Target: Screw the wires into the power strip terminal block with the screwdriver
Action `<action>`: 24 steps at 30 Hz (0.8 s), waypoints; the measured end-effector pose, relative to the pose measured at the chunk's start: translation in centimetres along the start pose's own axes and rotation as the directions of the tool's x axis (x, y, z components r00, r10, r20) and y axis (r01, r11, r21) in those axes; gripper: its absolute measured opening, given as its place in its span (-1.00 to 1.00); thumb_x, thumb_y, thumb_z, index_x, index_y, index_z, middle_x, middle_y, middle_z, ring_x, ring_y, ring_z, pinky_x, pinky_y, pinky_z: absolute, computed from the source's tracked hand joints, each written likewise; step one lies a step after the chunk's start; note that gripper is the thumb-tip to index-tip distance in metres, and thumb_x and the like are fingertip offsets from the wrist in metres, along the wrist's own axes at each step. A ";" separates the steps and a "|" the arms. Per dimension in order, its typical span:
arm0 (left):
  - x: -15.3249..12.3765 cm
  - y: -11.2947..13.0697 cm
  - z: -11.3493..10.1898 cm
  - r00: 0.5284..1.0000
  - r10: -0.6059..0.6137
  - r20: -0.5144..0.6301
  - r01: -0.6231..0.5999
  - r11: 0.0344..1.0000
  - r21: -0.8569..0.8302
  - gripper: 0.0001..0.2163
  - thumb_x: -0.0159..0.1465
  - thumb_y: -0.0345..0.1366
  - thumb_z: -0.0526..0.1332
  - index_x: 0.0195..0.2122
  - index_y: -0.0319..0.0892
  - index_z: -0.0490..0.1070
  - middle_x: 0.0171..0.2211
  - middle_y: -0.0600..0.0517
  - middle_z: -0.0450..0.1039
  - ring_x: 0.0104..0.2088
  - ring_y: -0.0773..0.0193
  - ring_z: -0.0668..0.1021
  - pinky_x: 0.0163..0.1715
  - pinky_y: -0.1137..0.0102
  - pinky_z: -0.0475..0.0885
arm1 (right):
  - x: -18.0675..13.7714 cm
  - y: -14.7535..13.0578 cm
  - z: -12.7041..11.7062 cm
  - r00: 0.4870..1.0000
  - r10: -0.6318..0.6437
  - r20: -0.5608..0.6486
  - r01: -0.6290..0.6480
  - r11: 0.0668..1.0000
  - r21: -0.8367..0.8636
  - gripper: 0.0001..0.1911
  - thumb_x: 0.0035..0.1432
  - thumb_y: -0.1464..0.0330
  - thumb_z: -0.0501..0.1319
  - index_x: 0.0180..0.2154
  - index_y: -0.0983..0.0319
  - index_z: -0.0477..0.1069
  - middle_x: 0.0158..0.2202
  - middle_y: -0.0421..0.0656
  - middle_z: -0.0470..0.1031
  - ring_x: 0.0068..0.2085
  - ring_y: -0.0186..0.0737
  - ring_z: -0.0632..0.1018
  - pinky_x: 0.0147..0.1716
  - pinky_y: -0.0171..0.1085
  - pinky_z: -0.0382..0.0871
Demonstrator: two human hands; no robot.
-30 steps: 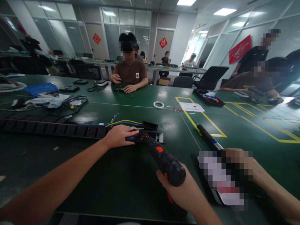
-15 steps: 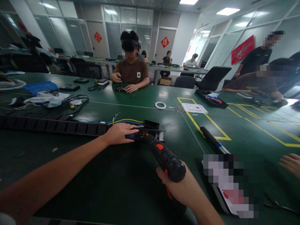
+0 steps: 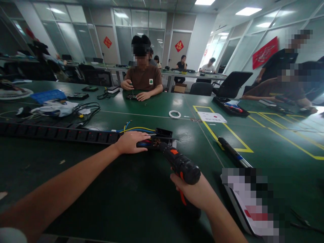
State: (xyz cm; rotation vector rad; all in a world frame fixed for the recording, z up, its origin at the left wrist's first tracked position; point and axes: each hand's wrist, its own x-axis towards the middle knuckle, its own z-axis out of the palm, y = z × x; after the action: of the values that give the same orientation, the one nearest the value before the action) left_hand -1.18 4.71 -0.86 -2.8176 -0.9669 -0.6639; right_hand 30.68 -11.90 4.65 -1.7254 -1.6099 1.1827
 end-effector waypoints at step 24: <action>1.3 3.0 2.0 0.933 -0.351 -0.077 0.358 0.926 0.117 -0.26 0.23 0.41 0.37 0.15 -0.12 0.63 0.21 -0.17 0.63 0.27 -0.21 0.55 0.32 -0.06 0.28 | 0.5 0.1 -0.4 1.000 0.019 -0.002 -0.019 0.994 -0.112 -0.63 0.10 0.02 0.29 -0.31 0.19 0.52 -0.49 -0.17 0.55 -0.42 -0.13 0.58 -0.35 -0.17 0.45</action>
State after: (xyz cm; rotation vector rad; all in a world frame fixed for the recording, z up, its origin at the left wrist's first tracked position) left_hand 2.26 3.43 -1.92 -2.5189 -1.4722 -0.6791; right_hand 30.98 -11.32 4.65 -1.8141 -1.6919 1.1189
